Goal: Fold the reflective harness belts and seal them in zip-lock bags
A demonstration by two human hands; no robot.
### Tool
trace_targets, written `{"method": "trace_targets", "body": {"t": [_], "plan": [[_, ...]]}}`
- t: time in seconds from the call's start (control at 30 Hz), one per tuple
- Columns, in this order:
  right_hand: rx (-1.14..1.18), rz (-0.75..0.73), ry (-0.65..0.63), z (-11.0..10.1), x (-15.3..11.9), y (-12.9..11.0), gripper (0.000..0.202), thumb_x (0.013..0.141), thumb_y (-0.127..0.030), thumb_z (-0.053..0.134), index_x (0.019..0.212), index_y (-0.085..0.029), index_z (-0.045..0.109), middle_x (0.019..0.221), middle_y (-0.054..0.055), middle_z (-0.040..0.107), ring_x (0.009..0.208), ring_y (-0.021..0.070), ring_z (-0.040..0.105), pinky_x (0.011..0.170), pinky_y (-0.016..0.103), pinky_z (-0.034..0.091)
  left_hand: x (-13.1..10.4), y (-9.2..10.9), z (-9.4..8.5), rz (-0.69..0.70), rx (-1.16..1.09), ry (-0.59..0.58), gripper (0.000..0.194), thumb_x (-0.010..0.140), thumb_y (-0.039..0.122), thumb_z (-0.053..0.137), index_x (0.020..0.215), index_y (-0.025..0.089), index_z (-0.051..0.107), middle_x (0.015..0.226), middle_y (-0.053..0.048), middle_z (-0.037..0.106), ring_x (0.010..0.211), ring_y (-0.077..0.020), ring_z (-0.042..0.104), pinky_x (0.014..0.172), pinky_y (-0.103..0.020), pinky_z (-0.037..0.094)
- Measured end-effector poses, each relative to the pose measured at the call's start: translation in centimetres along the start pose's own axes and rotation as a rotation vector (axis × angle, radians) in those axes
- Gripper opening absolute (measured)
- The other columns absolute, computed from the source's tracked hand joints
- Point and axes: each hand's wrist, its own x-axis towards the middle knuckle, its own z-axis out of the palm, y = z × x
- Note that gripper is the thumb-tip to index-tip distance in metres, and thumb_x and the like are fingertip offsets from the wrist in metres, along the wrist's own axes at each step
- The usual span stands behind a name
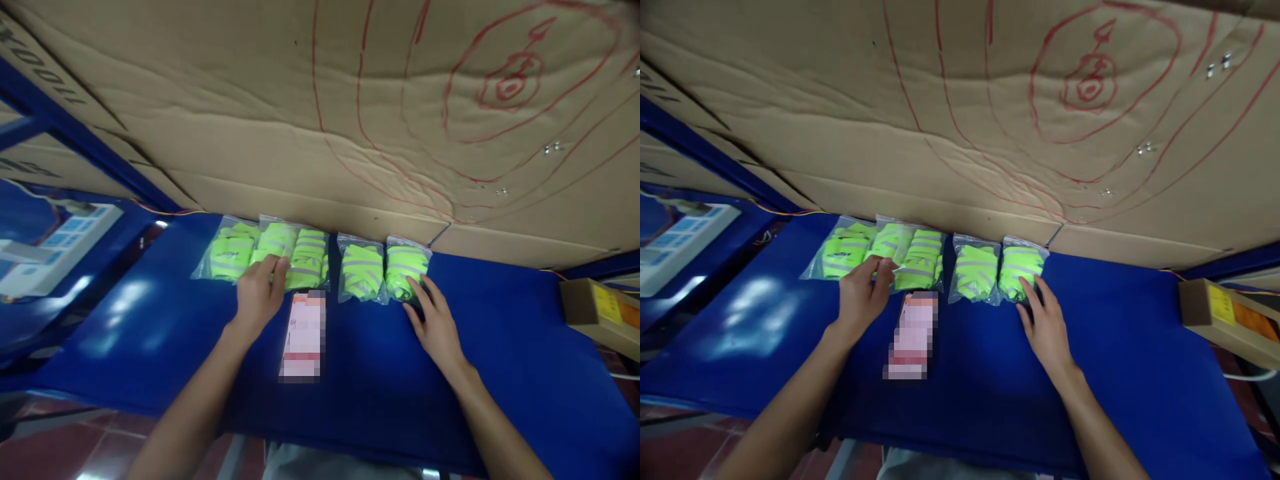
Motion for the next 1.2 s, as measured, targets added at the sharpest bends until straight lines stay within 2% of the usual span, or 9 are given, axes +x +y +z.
{"method": "trace_targets", "body": {"t": [0.23,0.4,0.53,0.6,0.7,0.8,0.97,1.07,1.2], "plan": [[0.202,0.1,0.203,-0.9,-0.5,1.8,0.032,0.101,-0.035,0.057,0.131,-0.029,0.067,0.133,0.003,0.068,0.123,0.0219,0.064,0.108,0.036,0.049,-0.2,-0.1,0.0,0.158,0.042,-0.018,0.027,0.103,0.03,0.046,0.088,0.017,0.065,0.076,-0.004,0.069,0.072,-0.0186,0.063,0.071,-0.03,0.046],[0.193,0.087,0.197,-0.9,-0.5,2.3,0.032,0.1,-0.04,0.058,0.126,-0.028,0.071,0.133,0.004,0.067,0.123,0.0243,0.064,0.109,0.039,0.048,0.3,-0.2,0.6,0.177,0.094,-0.075,0.024,0.1,0.036,0.054,0.109,0.017,0.067,0.107,-0.01,0.072,0.101,-0.0237,0.066,0.088,-0.036,0.048],[0.147,0.073,0.125,-0.8,-0.9,2.0,0.035,0.101,-0.042,0.054,0.131,-0.03,0.068,0.14,0.004,0.062,0.127,0.0261,0.061,0.104,0.038,0.051,0.1,0.2,0.8,0.192,0.271,-0.213,0.062,0.088,0.058,0.068,0.136,0.02,0.059,0.144,-0.017,0.056,0.127,-0.0363,0.054,0.103,-0.051,0.04],[0.137,0.077,0.117,-0.8,-1.0,1.9,0.037,0.1,-0.044,0.054,0.132,-0.03,0.068,0.141,0.004,0.062,0.128,0.0264,0.061,0.098,0.036,0.054,-0.1,0.4,0.8,0.166,0.289,-0.249,0.069,0.086,0.061,0.068,0.142,0.022,0.056,0.153,-0.017,0.049,0.133,-0.0392,0.049,0.108,-0.056,0.034],[0.146,0.068,0.133,-0.7,-0.9,2.0,0.038,0.099,-0.044,0.055,0.131,-0.029,0.068,0.14,0.005,0.062,0.124,0.0261,0.063,0.096,0.035,0.054,-0.2,0.5,0.7,0.046,0.016,-0.249,0.058,0.088,0.052,0.07,0.139,0.025,0.061,0.15,-0.013,0.054,0.137,-0.0385,0.046,0.116,-0.058,0.024],[0.145,0.048,0.14,-0.6,-0.7,2.3,0.039,0.099,-0.045,0.055,0.13,-0.027,0.068,0.137,0.006,0.063,0.124,0.0271,0.063,0.108,0.04,0.049,0.1,0.1,0.5,-0.107,-0.381,-0.176,0.045,0.087,0.043,0.073,0.129,0.027,0.07,0.141,-0.009,0.064,0.138,-0.0346,0.048,0.121,-0.055,0.021],[0.116,0.026,0.148,-1.0,-0.7,0.2,0.055,0.096,-0.051,0.059,0.142,-0.022,0.059,0.149,0.013,0.052,0.137,0.0331,0.052,0.115,0.05,0.042,1.1,-0.5,-0.4,-0.265,-0.695,-0.041,0.049,0.095,0.056,0.056,0.121,0.019,0.072,0.126,-0.012,0.072,0.12,-0.0277,0.064,0.11,-0.044,0.044],[0.158,-0.001,0.213,-1.7,-1.6,-2.6,0.067,0.093,-0.049,0.065,0.151,-0.02,0.048,0.157,0.017,0.041,0.146,0.0355,0.04,0.12,0.055,0.033,0.5,1.0,-0.9,-0.414,-0.946,-0.011,0.058,0.098,0.063,0.043,0.119,0.016,0.07,0.115,-0.013,0.075,0.109,-0.0267,0.07,0.099,-0.041,0.054],[0.668,0.021,0.047,-1.3,-3.5,-4.6,0.059,0.099,-0.049,0.056,0.151,-0.025,0.047,0.144,0.014,0.057,0.126,0.0293,0.06,0.107,0.046,0.05,-3.2,5.4,-1.1,-0.778,-1.379,-0.16,0.052,0.089,0.058,0.063,0.117,0.014,0.07,0.109,-0.012,0.077,0.105,-0.0295,0.072,0.095,-0.042,0.057]]}}
